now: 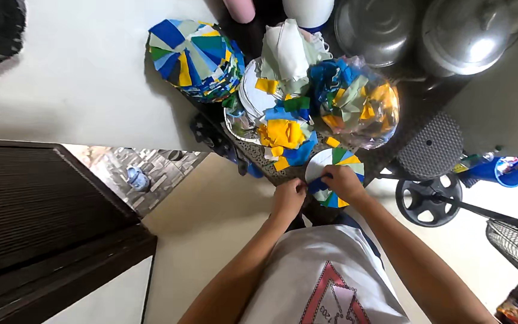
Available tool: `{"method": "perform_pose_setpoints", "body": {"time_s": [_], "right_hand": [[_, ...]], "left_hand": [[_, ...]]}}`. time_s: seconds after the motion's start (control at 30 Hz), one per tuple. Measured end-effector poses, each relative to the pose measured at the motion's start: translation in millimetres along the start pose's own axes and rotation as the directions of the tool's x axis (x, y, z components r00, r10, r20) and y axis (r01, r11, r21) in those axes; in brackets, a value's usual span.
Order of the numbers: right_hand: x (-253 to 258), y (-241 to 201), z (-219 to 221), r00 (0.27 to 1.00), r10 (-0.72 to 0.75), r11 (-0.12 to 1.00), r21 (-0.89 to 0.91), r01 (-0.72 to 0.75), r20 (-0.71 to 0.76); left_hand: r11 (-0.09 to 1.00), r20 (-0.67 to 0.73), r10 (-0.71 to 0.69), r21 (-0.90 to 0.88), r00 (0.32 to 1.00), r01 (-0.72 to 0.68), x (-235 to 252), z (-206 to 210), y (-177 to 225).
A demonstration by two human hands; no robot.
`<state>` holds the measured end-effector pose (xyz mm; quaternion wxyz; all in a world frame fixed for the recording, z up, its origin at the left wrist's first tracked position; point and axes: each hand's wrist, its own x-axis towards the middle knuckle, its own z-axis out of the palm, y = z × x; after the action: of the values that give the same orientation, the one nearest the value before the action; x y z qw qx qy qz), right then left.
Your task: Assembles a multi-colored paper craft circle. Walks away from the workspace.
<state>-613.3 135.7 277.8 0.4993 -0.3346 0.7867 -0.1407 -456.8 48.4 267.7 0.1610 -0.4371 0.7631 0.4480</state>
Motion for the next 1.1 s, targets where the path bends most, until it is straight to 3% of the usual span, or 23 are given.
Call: {"method": "perform_pose_setpoints", "body": {"time_s": [0.53, 0.97, 1.1], "right_hand": [[1, -2, 9, 0.994, 0.035, 0.997, -0.062, -0.042, -0.104], [-4, -1, 11, 0.987, -0.005, 0.999, -0.049, -0.003, -0.161], [4, 3, 13, 0.989, -0.009, 0.998, -0.056, 0.001, -0.145]], "left_hand": [[0.993, -0.056, 0.015, 0.114, 0.998, -0.009, 10, 0, 0], [0.999, -0.119, 0.051, -0.005, 0.992, -0.051, -8, 2, -28], [0.979, -0.168, 0.196, 0.093, 0.966, -0.182, -17, 8, -44]]}}
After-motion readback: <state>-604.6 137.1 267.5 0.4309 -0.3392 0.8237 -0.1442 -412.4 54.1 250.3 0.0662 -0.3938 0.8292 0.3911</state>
